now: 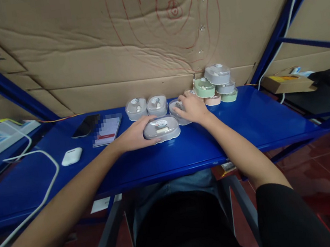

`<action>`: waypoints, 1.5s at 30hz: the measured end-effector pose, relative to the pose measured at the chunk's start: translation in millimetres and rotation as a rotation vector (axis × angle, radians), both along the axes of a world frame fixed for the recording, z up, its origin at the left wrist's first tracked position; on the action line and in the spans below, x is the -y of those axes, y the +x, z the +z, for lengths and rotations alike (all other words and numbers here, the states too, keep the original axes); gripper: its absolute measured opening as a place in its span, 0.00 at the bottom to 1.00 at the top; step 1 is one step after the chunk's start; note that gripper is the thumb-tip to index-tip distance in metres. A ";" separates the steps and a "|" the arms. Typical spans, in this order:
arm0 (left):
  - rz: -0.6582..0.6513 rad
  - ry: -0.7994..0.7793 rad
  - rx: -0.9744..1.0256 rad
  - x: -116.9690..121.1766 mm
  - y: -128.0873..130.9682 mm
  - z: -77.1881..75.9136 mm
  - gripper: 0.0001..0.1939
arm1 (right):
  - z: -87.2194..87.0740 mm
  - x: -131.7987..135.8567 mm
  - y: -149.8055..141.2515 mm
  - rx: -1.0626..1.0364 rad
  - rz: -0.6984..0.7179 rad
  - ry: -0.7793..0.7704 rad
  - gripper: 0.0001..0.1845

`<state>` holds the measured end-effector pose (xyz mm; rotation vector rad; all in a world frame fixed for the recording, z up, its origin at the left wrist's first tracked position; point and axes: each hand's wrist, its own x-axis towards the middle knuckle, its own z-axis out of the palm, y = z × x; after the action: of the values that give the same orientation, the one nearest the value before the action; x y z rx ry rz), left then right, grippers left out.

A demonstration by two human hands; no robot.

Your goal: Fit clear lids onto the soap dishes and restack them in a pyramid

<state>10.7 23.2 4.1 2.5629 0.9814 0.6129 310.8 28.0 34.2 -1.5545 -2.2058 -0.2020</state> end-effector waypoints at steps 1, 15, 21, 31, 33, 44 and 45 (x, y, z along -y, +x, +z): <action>0.000 -0.007 0.001 -0.3 -0.1 0.1 0.47 | -1.8 -0.9 0.2 0.013 -0.003 -0.001 0.30; 0.010 0.019 -0.070 1.3 -3.1 7.6 0.48 | 2.9 6.1 -2.3 0.171 -0.088 -0.150 0.32; 0.070 0.007 -0.093 -1.5 -8.0 8.9 0.46 | 21.9 16.5 9.9 0.195 -0.071 -0.236 0.25; 0.220 0.043 -0.140 -1.3 -10.0 10.9 0.44 | 30.3 16.3 21.1 0.098 0.018 -0.267 0.30; 0.250 0.065 -0.172 -1.2 -9.9 11.5 0.44 | 34.2 16.7 29.7 0.095 0.068 -0.336 0.33; 0.253 -0.007 -0.068 -6.6 -9.3 0.5 0.52 | 33.6 32.0 8.2 -0.167 0.562 -0.660 0.40; 0.223 -0.015 -0.041 -6.9 -7.7 -1.1 0.51 | 31.0 33.6 1.5 -0.195 0.607 -0.644 0.40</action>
<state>3.0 30.1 3.0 2.4804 1.2930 0.6101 312.3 -5.6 65.3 -1.0100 -2.5841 0.8741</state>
